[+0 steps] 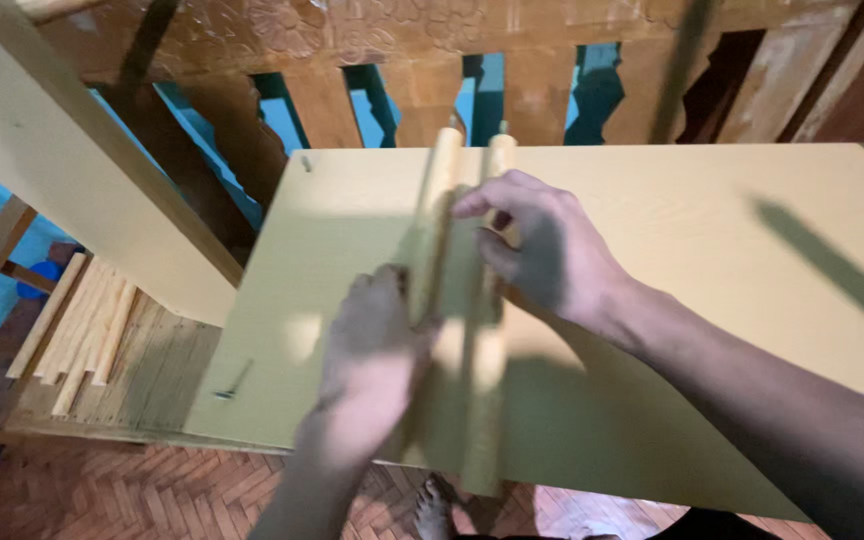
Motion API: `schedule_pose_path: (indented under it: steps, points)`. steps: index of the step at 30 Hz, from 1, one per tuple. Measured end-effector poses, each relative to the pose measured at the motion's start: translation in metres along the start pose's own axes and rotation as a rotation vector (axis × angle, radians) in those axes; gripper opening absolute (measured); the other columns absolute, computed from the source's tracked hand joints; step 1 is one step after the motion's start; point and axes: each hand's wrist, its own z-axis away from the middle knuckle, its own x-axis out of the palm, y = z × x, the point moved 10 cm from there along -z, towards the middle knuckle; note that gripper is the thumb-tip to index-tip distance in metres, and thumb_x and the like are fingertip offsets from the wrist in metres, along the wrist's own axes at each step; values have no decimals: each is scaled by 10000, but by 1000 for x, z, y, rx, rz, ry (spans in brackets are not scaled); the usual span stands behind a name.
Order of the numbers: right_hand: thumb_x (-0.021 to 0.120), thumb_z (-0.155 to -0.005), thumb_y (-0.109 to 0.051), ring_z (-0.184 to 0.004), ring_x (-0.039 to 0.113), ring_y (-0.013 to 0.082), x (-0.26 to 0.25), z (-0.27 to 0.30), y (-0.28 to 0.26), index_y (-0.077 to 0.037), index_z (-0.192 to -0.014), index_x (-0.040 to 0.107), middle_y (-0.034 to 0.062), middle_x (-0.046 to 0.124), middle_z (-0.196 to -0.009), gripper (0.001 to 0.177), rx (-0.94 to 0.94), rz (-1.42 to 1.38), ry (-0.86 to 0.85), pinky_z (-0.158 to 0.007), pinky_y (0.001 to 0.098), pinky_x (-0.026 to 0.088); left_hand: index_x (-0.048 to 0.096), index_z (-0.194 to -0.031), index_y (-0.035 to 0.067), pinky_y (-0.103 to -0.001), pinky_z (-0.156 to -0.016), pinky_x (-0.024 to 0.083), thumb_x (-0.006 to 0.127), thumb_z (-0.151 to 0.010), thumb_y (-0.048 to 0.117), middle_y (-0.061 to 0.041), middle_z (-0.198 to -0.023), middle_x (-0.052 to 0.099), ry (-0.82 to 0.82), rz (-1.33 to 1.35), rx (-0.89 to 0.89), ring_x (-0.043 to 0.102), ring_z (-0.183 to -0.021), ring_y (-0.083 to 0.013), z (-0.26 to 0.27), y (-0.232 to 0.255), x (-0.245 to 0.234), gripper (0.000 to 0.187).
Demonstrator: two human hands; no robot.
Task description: The person inserts a wooden dowel into a pre-drilled hole on a light-colored wooden panel, aligning and pushing it in by hand. The person then moves to another section of the furniture and repeats the insertion process with a second dowel.
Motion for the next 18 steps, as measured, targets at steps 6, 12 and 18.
schedule_pose_path:
  steps: [6, 12, 18]
  points:
    - [681, -842, -15, -927, 714, 175, 31, -33, -7, -54, -1093, 718, 89, 715, -1061, 257, 257, 105, 63, -864, 334, 572, 658, -1273, 51, -349, -924, 556, 751, -830, 172, -157, -1136, 769, -177, 454, -114, 749, -1028, -253, -29, -53, -18, 469]
    - [700, -878, -79, -818, 659, 138, 62, -55, -11, -34, -1238, 551, 37, 660, -1033, 393, 498, -196, 183, -739, 300, 580, 639, -1276, -7, -312, -840, 553, 699, -844, 38, -122, -1126, 771, -85, 828, 24, 720, -965, -185, -57, -80, -73, 438]
    - [769, -834, -61, -899, 675, 121, 176, -72, -60, -40, -1254, 640, 36, 713, -1018, 440, 401, -307, -308, -799, 285, 592, 592, -1280, -42, -298, -785, 627, 623, -887, -4, -111, -1078, 739, 47, 1141, 125, 734, -922, -156, -54, -121, -126, 397]
